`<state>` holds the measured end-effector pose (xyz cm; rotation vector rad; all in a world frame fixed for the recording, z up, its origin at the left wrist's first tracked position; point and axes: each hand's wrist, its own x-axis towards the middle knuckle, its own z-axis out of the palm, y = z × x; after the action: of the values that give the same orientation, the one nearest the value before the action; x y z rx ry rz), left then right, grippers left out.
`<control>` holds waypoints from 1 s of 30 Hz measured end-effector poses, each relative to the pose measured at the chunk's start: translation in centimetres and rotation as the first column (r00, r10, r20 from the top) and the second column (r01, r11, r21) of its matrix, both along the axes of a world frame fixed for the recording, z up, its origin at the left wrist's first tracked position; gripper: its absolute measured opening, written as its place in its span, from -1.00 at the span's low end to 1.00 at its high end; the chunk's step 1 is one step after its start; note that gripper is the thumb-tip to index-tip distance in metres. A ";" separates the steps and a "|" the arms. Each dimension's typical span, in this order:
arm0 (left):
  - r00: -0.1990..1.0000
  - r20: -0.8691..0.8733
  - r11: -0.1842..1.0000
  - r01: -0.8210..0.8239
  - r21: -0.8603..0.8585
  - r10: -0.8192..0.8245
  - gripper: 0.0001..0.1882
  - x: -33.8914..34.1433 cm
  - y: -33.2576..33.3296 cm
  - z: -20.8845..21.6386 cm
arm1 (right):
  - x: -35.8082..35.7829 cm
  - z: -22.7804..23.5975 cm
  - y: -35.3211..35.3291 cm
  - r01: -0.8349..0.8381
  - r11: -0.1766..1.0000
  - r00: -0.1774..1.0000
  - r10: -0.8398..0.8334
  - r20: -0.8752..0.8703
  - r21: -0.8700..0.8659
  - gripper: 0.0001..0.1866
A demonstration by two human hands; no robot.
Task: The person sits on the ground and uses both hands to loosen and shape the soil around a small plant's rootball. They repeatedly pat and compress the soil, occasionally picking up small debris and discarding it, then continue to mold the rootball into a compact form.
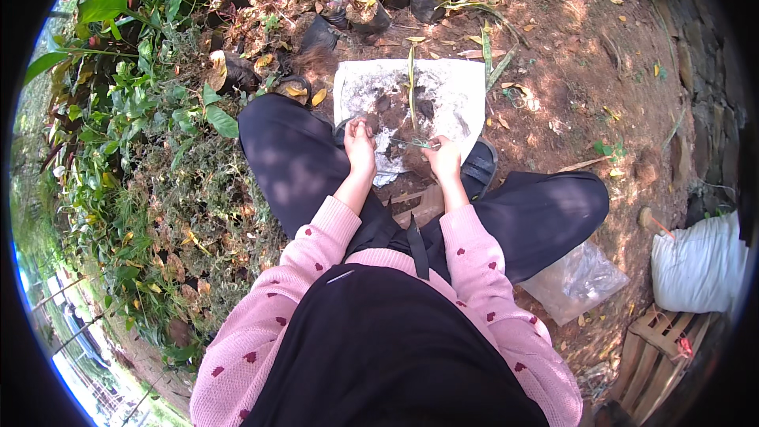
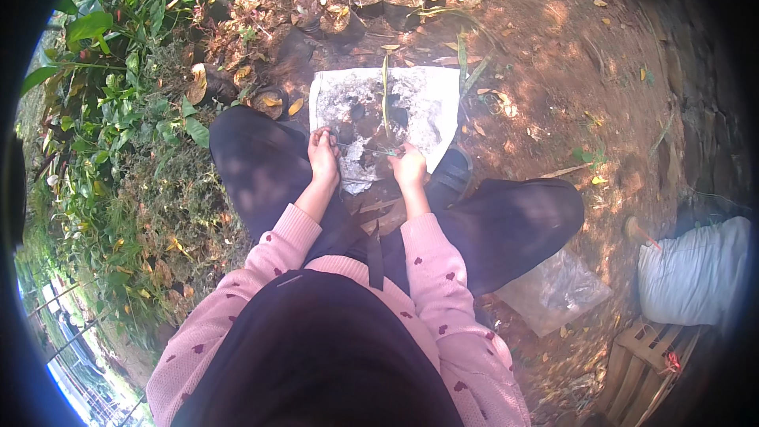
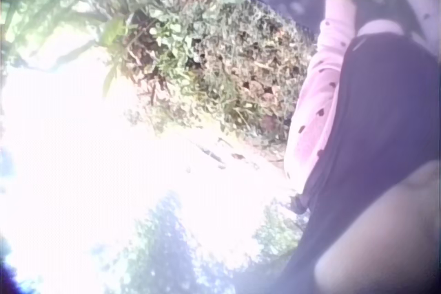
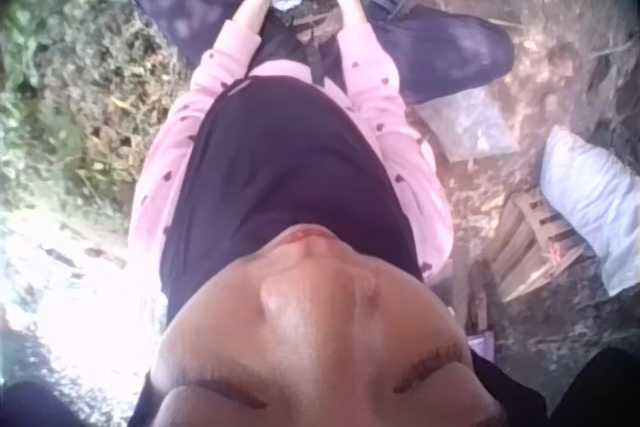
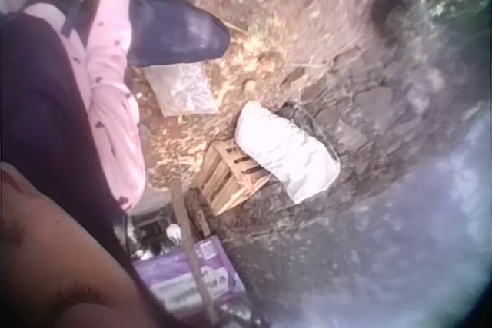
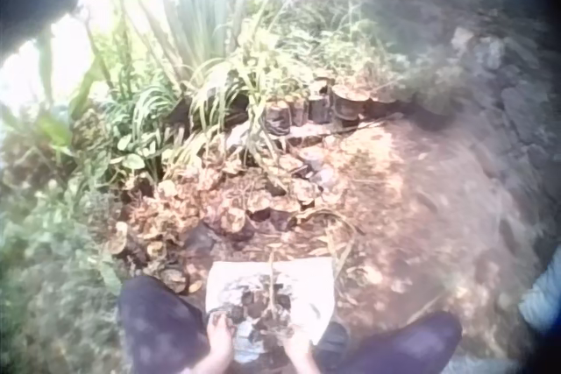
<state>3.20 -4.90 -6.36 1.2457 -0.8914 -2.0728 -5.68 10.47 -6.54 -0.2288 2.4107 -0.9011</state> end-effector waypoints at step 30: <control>0.589 0.253 0.602 0.798 -0.032 -0.767 -0.58 -0.2 0.8 4.6 | -0.8 3.1 1.5 0.317 0.776 0.947 -0.224 0.232 -0.545 -0.75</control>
<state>3.02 -4.07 -1.77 1.1026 -1.9567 -2.4624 -6.47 11.96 -3.39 -0.0225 1.9897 -1.7171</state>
